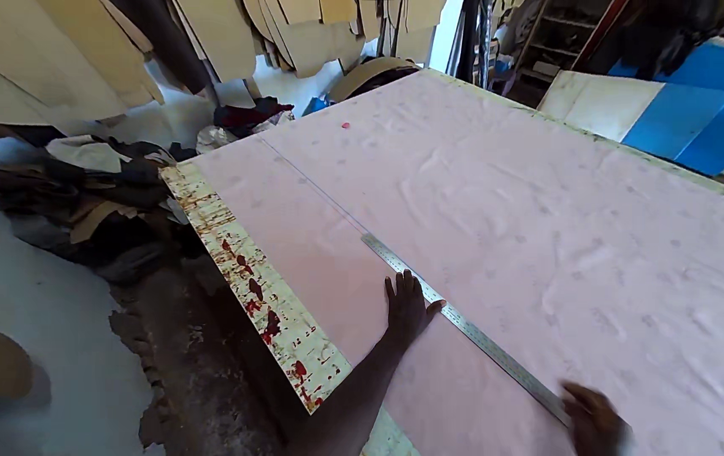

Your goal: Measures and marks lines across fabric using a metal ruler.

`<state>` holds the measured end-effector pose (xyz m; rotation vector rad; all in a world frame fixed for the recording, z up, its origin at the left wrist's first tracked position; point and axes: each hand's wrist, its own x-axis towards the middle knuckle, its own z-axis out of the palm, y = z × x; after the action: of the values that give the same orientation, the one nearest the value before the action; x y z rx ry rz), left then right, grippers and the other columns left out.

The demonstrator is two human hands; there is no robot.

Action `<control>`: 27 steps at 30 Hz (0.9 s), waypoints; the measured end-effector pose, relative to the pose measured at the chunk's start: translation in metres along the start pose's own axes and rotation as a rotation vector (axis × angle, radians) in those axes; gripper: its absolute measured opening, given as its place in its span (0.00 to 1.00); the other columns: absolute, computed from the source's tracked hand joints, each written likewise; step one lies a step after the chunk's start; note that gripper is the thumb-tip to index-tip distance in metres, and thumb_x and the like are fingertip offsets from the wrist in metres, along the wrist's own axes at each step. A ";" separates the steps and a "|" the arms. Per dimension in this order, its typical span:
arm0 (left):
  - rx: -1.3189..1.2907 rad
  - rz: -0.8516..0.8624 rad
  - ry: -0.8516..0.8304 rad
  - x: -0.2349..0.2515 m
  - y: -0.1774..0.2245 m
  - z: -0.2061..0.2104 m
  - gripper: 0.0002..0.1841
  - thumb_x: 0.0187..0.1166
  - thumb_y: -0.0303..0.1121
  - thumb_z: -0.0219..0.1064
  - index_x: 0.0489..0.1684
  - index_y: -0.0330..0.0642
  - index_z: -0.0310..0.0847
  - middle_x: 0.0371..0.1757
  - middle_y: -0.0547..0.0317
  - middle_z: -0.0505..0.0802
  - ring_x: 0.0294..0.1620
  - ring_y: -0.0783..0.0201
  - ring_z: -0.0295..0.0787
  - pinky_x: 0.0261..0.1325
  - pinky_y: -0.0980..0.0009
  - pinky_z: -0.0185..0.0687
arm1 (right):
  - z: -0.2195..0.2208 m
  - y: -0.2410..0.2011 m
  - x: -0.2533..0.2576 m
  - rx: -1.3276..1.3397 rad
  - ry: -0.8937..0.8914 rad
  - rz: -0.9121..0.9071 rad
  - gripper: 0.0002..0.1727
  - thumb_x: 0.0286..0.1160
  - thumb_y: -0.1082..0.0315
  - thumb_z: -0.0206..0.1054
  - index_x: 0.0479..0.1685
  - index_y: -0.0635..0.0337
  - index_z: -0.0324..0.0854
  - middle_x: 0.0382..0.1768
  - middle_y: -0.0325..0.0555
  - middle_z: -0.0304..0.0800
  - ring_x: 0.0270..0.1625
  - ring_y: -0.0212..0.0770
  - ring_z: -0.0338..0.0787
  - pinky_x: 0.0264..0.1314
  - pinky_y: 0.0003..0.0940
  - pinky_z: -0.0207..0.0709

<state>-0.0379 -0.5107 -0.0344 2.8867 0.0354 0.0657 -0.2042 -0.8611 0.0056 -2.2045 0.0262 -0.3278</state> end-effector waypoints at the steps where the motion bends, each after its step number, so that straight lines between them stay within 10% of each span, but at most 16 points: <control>1: -0.003 0.003 0.001 -0.001 0.001 0.001 0.61 0.68 0.85 0.43 0.84 0.33 0.67 0.91 0.39 0.64 0.94 0.39 0.50 0.92 0.30 0.33 | 0.052 -0.031 0.043 0.033 -0.105 -0.043 0.14 0.75 0.70 0.64 0.53 0.68 0.88 0.51 0.54 0.91 0.51 0.42 0.92 0.56 0.42 0.88; 6: -0.030 -0.006 -0.032 -0.001 0.005 0.010 0.63 0.65 0.82 0.52 0.90 0.34 0.58 0.95 0.35 0.54 0.96 0.35 0.39 0.88 0.25 0.26 | 0.253 -0.133 0.211 0.029 -0.492 -0.156 0.09 0.77 0.67 0.71 0.49 0.60 0.91 0.45 0.46 0.96 0.45 0.41 0.94 0.56 0.47 0.89; 11: -0.045 -0.018 -0.078 -0.003 0.006 0.013 0.64 0.67 0.82 0.48 0.94 0.32 0.49 0.96 0.32 0.46 0.97 0.36 0.31 0.87 0.23 0.21 | 0.344 -0.149 0.279 -0.122 -0.597 -0.252 0.08 0.76 0.67 0.70 0.46 0.58 0.92 0.43 0.47 0.94 0.45 0.43 0.93 0.55 0.48 0.86; 20: -0.031 -0.033 -0.035 -0.006 0.010 0.011 0.66 0.64 0.84 0.51 0.93 0.34 0.51 0.96 0.39 0.50 0.97 0.39 0.34 0.87 0.23 0.22 | 0.318 -0.152 0.283 -0.332 -0.817 -0.343 0.09 0.75 0.65 0.69 0.43 0.60 0.92 0.41 0.53 0.94 0.49 0.52 0.93 0.56 0.59 0.83; 27: -0.002 -0.021 -0.007 -0.007 0.011 0.003 0.63 0.68 0.80 0.56 0.91 0.29 0.53 0.94 0.35 0.56 0.97 0.36 0.37 0.87 0.22 0.26 | 0.171 -0.078 0.203 -0.378 -0.847 -0.254 0.10 0.76 0.64 0.69 0.42 0.60 0.92 0.40 0.54 0.94 0.47 0.54 0.93 0.53 0.61 0.83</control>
<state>-0.0449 -0.5220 -0.0353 2.8840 0.0641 0.0515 0.0256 -0.7078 0.0141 -2.5544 -0.7047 0.5336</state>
